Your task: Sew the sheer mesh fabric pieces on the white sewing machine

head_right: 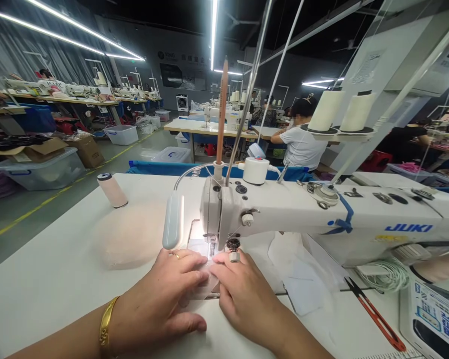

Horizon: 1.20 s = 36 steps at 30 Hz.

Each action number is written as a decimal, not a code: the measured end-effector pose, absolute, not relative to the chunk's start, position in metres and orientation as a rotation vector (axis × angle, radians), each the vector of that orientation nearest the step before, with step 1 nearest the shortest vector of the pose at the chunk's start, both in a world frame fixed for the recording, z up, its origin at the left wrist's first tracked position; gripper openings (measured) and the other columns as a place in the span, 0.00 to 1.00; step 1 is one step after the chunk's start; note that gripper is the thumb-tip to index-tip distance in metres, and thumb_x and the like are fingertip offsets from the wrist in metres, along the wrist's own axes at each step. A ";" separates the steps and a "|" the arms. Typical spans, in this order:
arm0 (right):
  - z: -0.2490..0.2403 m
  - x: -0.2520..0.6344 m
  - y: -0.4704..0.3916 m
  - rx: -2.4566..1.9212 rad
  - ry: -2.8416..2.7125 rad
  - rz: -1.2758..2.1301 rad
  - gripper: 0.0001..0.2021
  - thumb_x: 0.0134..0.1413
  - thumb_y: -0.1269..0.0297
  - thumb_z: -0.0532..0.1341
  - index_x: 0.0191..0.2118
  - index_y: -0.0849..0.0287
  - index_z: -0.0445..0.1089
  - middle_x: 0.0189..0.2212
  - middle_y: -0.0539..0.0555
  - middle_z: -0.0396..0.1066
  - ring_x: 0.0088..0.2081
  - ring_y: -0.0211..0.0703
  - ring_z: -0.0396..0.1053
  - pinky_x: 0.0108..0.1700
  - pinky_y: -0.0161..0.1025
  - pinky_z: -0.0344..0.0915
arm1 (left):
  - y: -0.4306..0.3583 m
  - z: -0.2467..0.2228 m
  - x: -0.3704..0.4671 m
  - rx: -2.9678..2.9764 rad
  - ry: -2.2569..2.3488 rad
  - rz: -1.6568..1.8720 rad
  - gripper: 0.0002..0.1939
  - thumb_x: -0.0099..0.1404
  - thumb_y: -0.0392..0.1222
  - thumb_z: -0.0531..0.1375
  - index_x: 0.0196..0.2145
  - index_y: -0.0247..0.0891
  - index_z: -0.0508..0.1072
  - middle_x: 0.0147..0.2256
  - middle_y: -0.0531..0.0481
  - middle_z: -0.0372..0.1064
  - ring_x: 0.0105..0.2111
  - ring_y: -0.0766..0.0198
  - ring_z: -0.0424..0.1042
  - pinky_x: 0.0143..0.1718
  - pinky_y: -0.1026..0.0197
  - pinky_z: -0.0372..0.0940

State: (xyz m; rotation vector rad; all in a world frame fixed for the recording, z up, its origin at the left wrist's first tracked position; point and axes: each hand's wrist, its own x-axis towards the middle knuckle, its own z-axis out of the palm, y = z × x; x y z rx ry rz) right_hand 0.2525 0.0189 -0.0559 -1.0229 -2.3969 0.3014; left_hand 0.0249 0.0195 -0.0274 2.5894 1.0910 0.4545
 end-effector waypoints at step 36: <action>-0.057 0.256 0.015 -1.035 -2.487 0.243 0.13 0.71 0.72 0.53 0.32 0.56 0.64 0.30 0.51 0.68 0.34 0.45 0.63 0.39 0.44 0.58 | 0.031 -0.058 0.024 2.830 0.882 0.777 0.15 0.71 0.27 0.52 0.33 0.39 0.74 0.34 0.50 0.76 0.33 0.59 0.73 0.37 0.55 0.64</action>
